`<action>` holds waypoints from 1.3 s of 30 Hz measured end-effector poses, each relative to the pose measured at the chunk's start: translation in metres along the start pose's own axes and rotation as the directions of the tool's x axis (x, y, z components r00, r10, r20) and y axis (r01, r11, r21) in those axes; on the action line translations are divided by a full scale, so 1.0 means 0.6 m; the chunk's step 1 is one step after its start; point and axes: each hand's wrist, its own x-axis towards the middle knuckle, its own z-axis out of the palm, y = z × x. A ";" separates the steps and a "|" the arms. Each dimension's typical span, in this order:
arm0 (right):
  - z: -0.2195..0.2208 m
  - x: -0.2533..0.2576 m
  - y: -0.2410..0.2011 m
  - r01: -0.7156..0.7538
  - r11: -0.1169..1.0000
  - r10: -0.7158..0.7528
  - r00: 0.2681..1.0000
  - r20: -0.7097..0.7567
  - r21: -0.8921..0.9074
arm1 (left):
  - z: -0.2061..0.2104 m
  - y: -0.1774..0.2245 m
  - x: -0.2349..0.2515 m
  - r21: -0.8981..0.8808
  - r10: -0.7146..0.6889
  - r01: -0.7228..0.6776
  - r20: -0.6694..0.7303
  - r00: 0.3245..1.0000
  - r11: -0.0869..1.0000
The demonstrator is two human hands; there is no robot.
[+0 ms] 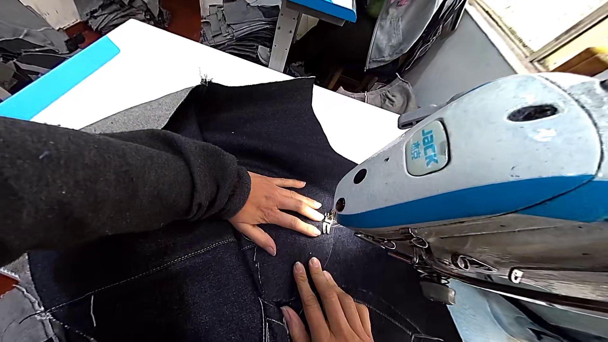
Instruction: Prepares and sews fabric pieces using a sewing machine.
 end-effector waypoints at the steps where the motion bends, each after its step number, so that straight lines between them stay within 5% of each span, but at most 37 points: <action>1: 0.003 0.003 0.004 0.002 1.000 -0.002 1.000 -0.015 0.001 | -0.001 -0.002 0.000 0.019 -0.018 0.018 0.010 1.000 1.000; 11: 0.034 0.040 0.085 0.121 0.986 -0.108 0.987 -0.119 0.114 | -0.016 -0.018 -0.004 0.110 -0.221 0.216 0.040 0.974 0.970; 15: 0.014 0.054 0.132 0.163 0.961 -0.150 0.986 -0.072 0.223 | -0.014 -0.016 -0.007 0.083 -0.163 0.158 0.051 0.985 0.984; 19: -0.075 0.046 0.067 -0.016 0.943 -0.017 0.996 0.093 0.334 | -0.021 -0.014 -0.010 0.096 -0.168 0.160 0.090 0.982 0.982; 22: -0.061 0.043 -0.008 -0.111 0.929 0.063 0.988 0.143 0.354 | -0.028 -0.008 -0.008 0.068 -0.155 0.147 0.134 0.979 0.987; 26: 0.018 0.027 -0.029 -0.032 0.987 0.036 0.999 -0.023 0.156 | -0.032 0.003 -0.007 0.094 -0.206 0.192 0.169 0.964 0.977; 30: 0.029 0.017 0.020 0.081 0.978 -0.067 0.995 -0.079 0.192 | -0.018 0.035 -0.011 0.166 -0.337 0.316 0.121 0.934 0.934; 35: 0.042 0.052 0.167 0.399 0.843 -0.366 0.917 -0.159 0.361 | 0.018 0.105 0.002 0.239 -0.624 0.624 -0.085 0.777 0.744; 39: -0.009 0.077 0.242 0.333 0.905 -0.305 0.942 -0.141 0.265 | 0.042 0.162 0.032 0.260 -0.768 0.790 -0.206 0.607 0.555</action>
